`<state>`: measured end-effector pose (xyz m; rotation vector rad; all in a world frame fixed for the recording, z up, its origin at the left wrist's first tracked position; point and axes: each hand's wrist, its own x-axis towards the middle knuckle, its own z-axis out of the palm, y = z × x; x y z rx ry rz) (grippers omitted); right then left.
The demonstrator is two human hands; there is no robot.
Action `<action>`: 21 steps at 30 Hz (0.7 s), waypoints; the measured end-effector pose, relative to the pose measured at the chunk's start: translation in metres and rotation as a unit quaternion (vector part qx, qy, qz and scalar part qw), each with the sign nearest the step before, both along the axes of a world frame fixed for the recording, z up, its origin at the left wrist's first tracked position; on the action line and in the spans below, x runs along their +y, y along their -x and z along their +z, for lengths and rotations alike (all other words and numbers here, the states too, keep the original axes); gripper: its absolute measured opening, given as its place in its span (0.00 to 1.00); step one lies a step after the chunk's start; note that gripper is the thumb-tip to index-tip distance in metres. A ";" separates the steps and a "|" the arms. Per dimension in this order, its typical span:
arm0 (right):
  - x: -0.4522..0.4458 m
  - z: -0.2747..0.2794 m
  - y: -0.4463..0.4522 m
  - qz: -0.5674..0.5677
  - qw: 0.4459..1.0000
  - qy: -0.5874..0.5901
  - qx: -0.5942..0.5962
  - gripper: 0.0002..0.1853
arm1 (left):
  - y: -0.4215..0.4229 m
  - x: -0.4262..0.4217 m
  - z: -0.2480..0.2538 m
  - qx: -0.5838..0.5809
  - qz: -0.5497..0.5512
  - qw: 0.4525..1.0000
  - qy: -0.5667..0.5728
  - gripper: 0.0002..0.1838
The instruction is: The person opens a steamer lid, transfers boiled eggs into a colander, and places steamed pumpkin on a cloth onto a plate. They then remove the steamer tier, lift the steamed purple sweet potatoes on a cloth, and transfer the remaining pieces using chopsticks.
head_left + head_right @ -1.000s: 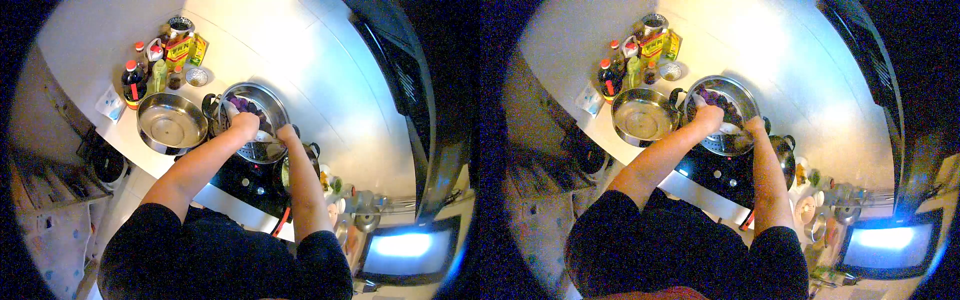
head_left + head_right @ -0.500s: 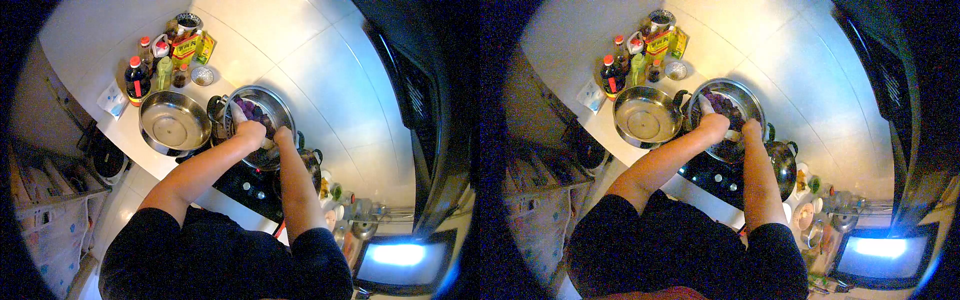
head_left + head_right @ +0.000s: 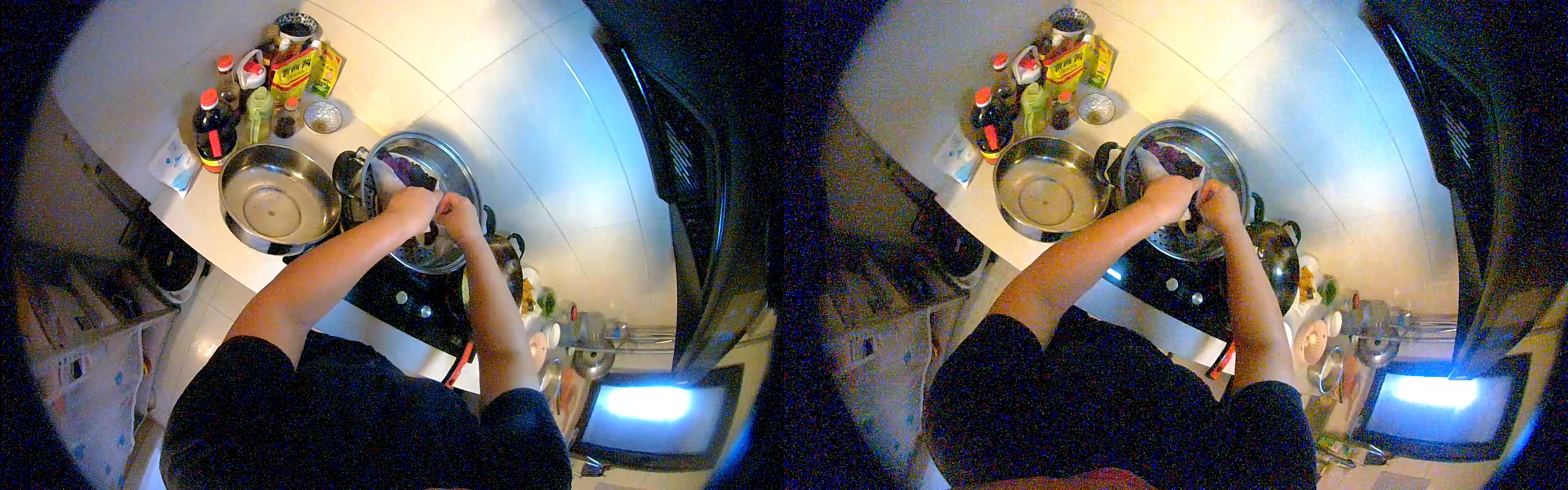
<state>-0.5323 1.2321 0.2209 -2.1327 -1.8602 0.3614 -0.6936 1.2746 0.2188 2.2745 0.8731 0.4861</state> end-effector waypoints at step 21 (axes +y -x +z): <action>-0.003 0.009 -0.002 -0.037 0.960 0.095 0.260 0.08 | -0.030 0.018 -0.038 0.024 0.007 1.000 0.015 0.13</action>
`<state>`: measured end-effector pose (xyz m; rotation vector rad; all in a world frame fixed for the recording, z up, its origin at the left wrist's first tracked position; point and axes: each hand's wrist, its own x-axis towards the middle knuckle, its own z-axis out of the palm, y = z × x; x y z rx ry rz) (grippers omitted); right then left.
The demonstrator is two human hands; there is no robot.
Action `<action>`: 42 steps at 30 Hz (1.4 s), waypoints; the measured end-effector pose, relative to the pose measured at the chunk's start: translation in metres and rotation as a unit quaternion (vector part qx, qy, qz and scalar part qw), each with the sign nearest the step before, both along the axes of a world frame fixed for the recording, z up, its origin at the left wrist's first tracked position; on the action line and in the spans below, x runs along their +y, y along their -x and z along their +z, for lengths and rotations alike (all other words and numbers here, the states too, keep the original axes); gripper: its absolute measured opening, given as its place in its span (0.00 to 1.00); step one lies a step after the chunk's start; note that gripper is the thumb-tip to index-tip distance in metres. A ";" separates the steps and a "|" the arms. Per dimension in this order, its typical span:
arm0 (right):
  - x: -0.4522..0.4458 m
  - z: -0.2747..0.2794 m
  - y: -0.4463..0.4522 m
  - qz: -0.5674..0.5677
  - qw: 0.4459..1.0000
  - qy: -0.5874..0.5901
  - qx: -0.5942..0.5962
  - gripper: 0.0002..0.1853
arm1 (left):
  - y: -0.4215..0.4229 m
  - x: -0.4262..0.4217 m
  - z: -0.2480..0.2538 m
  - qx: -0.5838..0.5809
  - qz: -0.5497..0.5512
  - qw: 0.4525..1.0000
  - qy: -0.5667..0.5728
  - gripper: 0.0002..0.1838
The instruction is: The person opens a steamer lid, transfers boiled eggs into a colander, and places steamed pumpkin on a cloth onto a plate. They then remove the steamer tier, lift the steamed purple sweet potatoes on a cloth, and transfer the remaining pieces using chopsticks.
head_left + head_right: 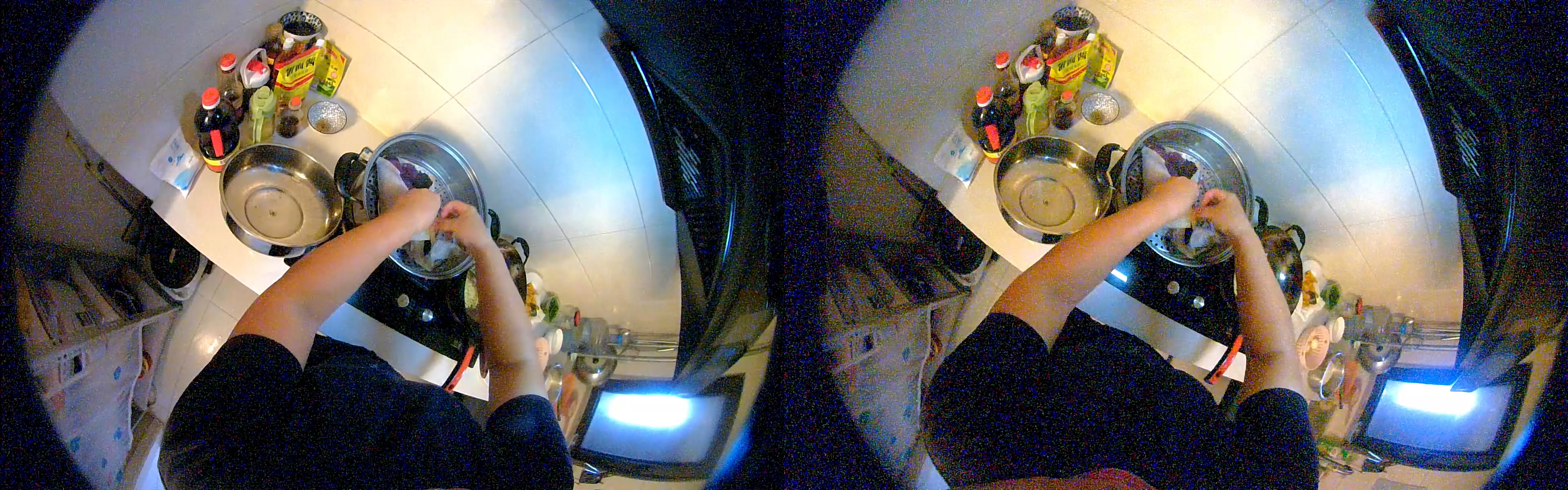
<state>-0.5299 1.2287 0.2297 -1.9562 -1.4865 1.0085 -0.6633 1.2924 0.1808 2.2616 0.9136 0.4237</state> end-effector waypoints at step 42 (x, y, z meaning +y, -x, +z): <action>0.004 -0.025 0.022 0.078 0.968 -0.163 -0.174 0.10 | 0.039 -0.030 0.037 -0.061 0.106 0.992 -0.028 0.10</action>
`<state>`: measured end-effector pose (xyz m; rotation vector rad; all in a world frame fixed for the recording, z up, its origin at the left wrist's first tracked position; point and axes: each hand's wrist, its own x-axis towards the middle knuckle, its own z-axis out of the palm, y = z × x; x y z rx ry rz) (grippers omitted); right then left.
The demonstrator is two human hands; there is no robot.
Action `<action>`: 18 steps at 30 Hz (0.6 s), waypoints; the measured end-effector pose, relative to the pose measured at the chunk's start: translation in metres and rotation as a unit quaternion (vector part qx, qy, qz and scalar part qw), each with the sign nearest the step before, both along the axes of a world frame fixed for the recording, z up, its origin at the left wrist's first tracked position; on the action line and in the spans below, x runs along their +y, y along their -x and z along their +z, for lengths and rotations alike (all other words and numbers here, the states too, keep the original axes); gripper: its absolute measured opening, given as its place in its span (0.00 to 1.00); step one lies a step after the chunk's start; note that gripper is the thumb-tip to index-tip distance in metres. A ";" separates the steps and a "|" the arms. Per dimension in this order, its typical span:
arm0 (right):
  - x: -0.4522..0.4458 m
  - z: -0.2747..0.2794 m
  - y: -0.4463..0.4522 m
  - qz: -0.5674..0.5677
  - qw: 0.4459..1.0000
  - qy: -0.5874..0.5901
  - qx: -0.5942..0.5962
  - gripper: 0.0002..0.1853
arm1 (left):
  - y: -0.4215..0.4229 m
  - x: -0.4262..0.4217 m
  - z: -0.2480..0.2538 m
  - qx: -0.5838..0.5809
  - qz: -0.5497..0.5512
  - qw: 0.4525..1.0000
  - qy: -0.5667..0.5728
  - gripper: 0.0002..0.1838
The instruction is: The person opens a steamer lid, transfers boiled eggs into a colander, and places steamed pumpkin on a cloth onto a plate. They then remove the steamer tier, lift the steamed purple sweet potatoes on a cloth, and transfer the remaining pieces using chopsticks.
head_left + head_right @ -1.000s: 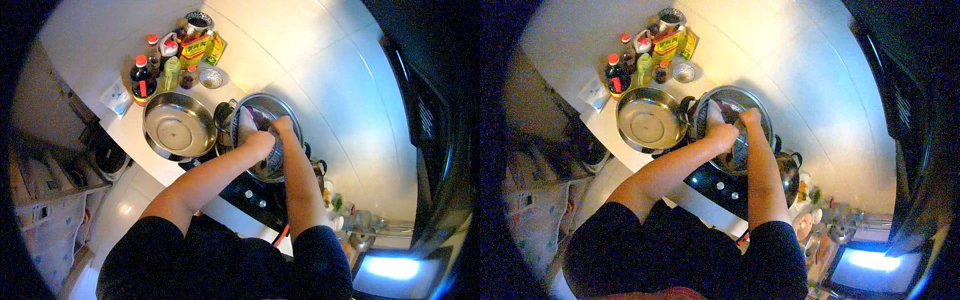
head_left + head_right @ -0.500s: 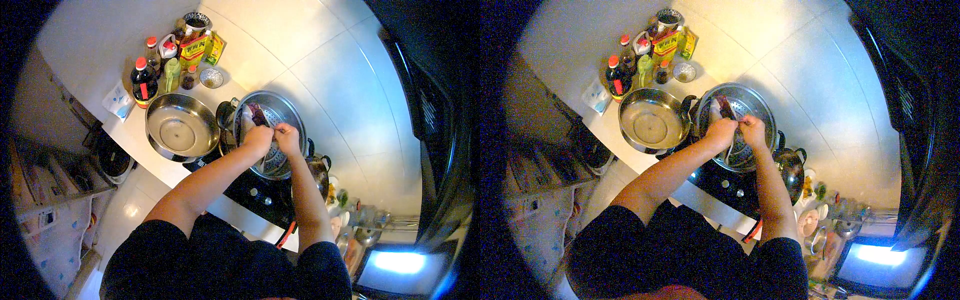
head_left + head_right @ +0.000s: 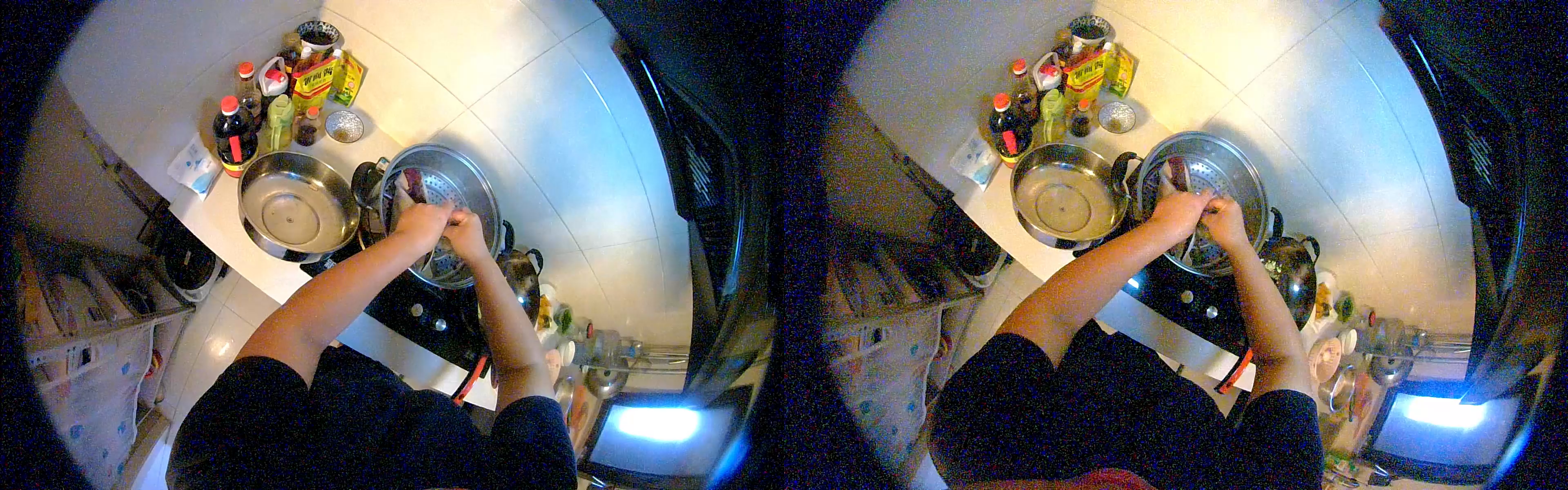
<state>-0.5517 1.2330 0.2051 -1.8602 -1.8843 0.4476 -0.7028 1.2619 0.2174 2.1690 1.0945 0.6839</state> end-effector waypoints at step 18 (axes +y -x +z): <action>0.069 0.051 -0.013 -0.237 0.890 -0.057 0.384 0.11 | 0.002 -0.013 -0.011 0.052 -0.030 0.994 -0.096 0.08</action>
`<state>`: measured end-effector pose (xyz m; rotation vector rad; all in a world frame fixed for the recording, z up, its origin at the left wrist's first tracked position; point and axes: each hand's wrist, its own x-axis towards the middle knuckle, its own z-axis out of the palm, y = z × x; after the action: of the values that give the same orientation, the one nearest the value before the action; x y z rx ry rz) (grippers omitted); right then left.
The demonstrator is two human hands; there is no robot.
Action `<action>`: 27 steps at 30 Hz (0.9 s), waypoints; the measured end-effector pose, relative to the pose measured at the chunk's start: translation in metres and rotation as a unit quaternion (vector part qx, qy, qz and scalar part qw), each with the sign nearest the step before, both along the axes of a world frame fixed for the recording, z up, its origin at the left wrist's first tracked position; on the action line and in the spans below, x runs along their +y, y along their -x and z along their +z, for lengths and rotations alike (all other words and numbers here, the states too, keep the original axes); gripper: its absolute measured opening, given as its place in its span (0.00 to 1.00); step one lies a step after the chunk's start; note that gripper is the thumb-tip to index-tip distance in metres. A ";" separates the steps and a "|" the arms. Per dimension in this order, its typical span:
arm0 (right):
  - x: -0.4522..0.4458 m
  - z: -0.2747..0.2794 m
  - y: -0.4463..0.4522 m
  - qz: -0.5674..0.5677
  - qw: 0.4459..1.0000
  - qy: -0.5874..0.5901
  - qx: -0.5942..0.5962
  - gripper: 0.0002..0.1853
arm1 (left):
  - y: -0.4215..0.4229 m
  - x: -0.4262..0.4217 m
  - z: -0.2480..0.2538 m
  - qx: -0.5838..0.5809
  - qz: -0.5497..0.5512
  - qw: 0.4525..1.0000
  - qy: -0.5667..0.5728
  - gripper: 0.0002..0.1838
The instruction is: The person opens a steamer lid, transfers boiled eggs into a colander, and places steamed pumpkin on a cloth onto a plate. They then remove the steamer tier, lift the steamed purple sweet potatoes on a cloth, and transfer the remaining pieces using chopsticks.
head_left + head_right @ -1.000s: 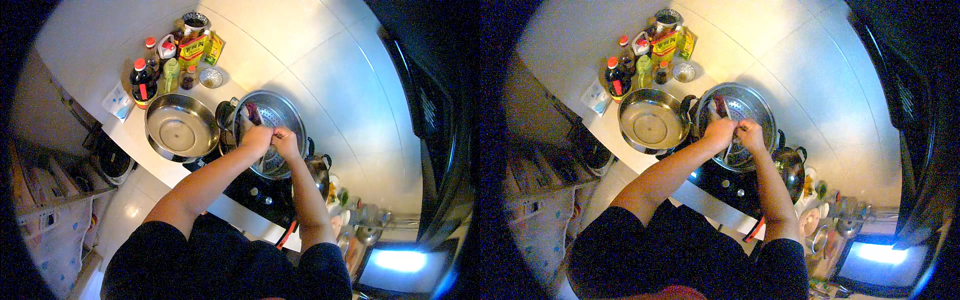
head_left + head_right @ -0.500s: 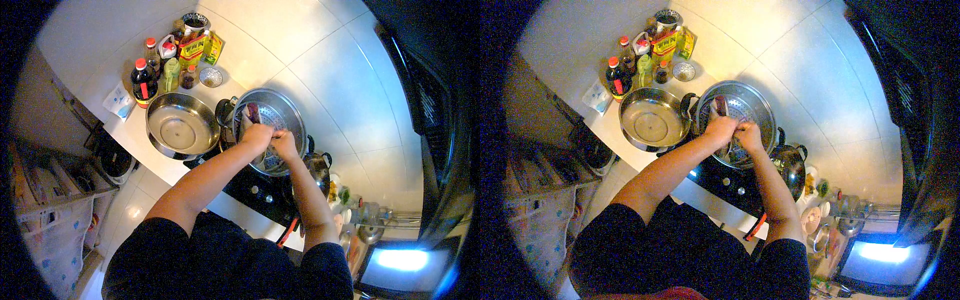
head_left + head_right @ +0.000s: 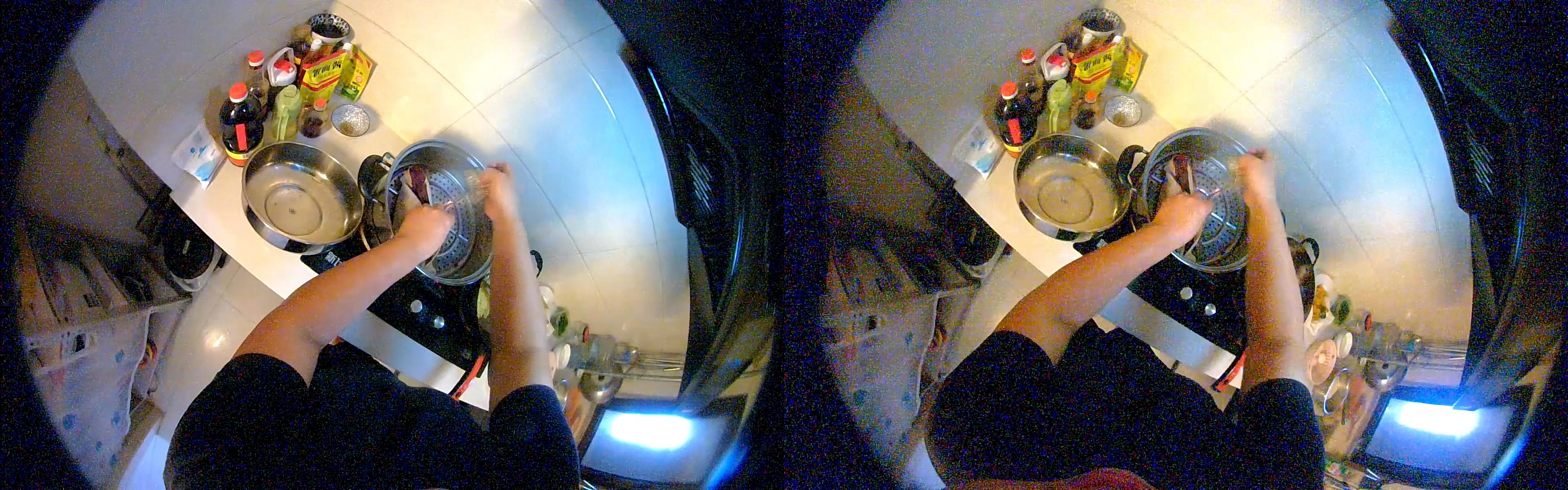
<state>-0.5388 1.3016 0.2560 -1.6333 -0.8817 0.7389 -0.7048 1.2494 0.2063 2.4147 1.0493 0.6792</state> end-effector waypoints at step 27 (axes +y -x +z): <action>-0.080 -0.034 -0.004 0.052 0.909 0.039 -0.411 0.06 | -0.004 0.028 0.004 -0.038 -0.066 0.993 -0.088 0.08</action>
<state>-0.5350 1.2218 0.2223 -2.0060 -1.5510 0.1133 -0.7004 1.2777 0.2102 2.5579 0.8223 0.8406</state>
